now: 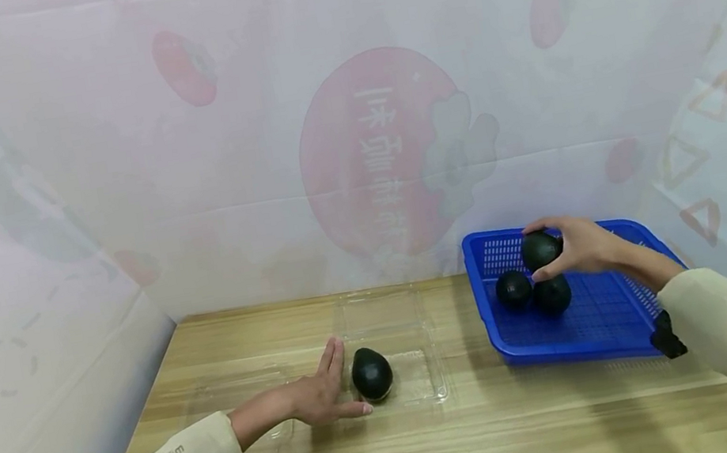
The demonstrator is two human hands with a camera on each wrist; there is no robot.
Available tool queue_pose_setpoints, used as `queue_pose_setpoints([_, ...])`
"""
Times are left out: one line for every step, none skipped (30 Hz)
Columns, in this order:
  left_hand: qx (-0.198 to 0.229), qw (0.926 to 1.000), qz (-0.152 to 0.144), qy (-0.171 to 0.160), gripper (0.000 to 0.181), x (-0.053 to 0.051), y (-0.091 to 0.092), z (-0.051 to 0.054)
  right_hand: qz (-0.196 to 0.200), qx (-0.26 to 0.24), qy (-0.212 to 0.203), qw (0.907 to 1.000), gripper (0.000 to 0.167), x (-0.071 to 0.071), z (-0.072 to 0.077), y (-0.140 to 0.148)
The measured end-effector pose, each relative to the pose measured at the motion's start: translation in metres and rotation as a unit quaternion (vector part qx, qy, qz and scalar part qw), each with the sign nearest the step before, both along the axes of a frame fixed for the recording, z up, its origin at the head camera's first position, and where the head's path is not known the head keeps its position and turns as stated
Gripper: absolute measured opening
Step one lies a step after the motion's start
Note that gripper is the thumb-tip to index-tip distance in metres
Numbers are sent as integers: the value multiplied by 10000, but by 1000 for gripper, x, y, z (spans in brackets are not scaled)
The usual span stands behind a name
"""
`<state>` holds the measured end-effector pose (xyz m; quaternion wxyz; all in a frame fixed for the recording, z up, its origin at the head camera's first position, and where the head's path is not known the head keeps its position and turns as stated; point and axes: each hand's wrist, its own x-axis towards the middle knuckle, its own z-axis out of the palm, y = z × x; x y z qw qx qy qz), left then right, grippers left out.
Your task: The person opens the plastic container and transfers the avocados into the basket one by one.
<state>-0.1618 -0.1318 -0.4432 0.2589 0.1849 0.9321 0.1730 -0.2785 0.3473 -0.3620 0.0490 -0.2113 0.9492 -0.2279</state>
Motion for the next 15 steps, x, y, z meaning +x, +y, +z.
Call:
queue_pose_setpoints([-8,10000,4,-1,118,0,0,0,-6,57,23,10000,85,-1,0,3])
queue_pose_setpoints([-18,10000,3,-2,118,0,0,0,2,95,43,9999,85,-3,-1,6])
queue_pose_setpoints([-17,10000,10,-2,119,0,0,0,6,116,51,9999,85,-5,-2,9])
queue_pose_setpoints([-8,10000,22,-5,119,0,0,0,8,120,55,9999,85,-6,-3,12])
queue_pose_setpoints([-13,10000,24,-3,119,0,0,0,-1,101,36,9999,84,-8,-3,14])
queue_pose_setpoints([-14,10000,27,-3,119,0,0,0,-9,101,33,9999,84,-9,-4,17])
queue_pose_setpoints([-14,10000,26,-7,119,0,0,0,-21,94,32,9999,84,-10,-5,19])
queue_pose_setpoints([-18,10000,20,-10,119,0,0,0,-39,78,13,10000,83,-10,-6,21])
queue_pose_setpoints([-23,10000,15,-12,119,0,0,0,-59,78,7,10000,83,-11,-6,24])
queue_pose_setpoints([-27,10000,12,-17,118,0,0,0,-83,84,2,9999,83,-12,-7,26])
queue_pose_setpoints([-38,10000,10,-18,118,0,0,1,-100,100,-4,9999,82,-13,-7,28])
queue_pose_setpoints([-38,10000,15,-18,118,1,0,1,-108,124,-1,9999,82,-14,-8,30])
queue_pose_setpoints([-40,10000,19,-14,118,1,0,1,-121,145,-9,9998,82,-15,-9,32])
queue_pose_setpoints([-46,10000,24,-10,118,1,0,1,-137,166,-28,9998,82,-16,-10,33])
queue_pose_setpoints([-43,10000,32,-10,118,1,0,1,-144,201,-46,9997,82,-17,-11,35])
